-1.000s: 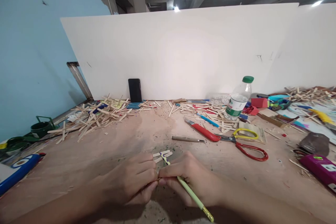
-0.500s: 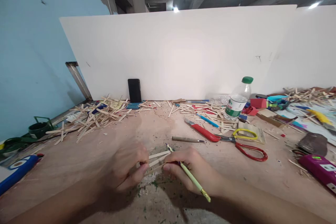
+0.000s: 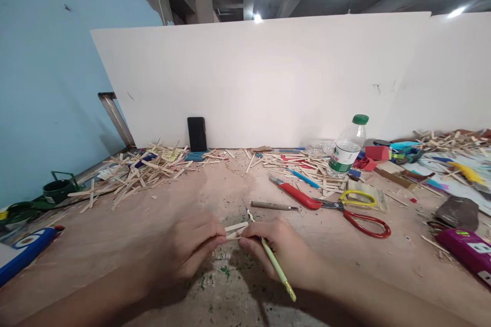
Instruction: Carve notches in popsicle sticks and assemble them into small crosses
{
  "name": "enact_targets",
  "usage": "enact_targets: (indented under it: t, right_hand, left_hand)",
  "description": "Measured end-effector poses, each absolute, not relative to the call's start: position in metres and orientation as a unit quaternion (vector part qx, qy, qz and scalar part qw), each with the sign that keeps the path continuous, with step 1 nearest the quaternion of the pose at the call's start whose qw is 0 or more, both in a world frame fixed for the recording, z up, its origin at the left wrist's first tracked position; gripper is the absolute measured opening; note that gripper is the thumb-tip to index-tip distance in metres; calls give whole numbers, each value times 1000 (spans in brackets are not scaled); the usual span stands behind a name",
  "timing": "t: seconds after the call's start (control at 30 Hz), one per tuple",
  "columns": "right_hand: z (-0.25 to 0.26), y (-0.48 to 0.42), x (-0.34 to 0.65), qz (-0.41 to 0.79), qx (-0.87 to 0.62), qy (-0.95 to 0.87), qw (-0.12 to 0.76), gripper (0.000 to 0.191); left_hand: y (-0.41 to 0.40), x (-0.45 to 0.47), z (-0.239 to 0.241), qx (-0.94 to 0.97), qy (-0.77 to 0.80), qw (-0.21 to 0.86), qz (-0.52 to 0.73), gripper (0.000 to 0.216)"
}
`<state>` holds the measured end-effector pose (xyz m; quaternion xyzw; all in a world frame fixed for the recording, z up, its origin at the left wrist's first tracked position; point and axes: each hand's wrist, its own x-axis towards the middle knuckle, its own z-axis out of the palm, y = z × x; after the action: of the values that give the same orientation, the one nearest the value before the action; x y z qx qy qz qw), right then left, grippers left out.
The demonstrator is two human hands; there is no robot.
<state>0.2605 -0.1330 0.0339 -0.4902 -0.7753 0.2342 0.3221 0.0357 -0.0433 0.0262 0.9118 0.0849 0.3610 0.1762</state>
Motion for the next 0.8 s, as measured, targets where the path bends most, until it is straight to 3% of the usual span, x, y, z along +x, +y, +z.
enact_targets:
  t: [0.3, 0.5, 0.67, 0.8]
  right_hand:
    - [33, -133, 265, 252, -515, -754, 321, 45]
    - [32, -129, 266, 251, -522, -763, 288, 42]
    - [32, -131, 263, 237, -514, -780, 267, 38]
    - [31, -130, 262, 225, -511, -786, 268, 40]
  left_hand:
    - [-33, 23, 40, 807, 308, 227, 450, 34]
    - [19, 23, 38, 863, 352, 228, 281, 32]
    - [34, 24, 27, 855, 399, 164, 288, 41]
    - [10, 31, 25, 905, 311, 168, 234, 43]
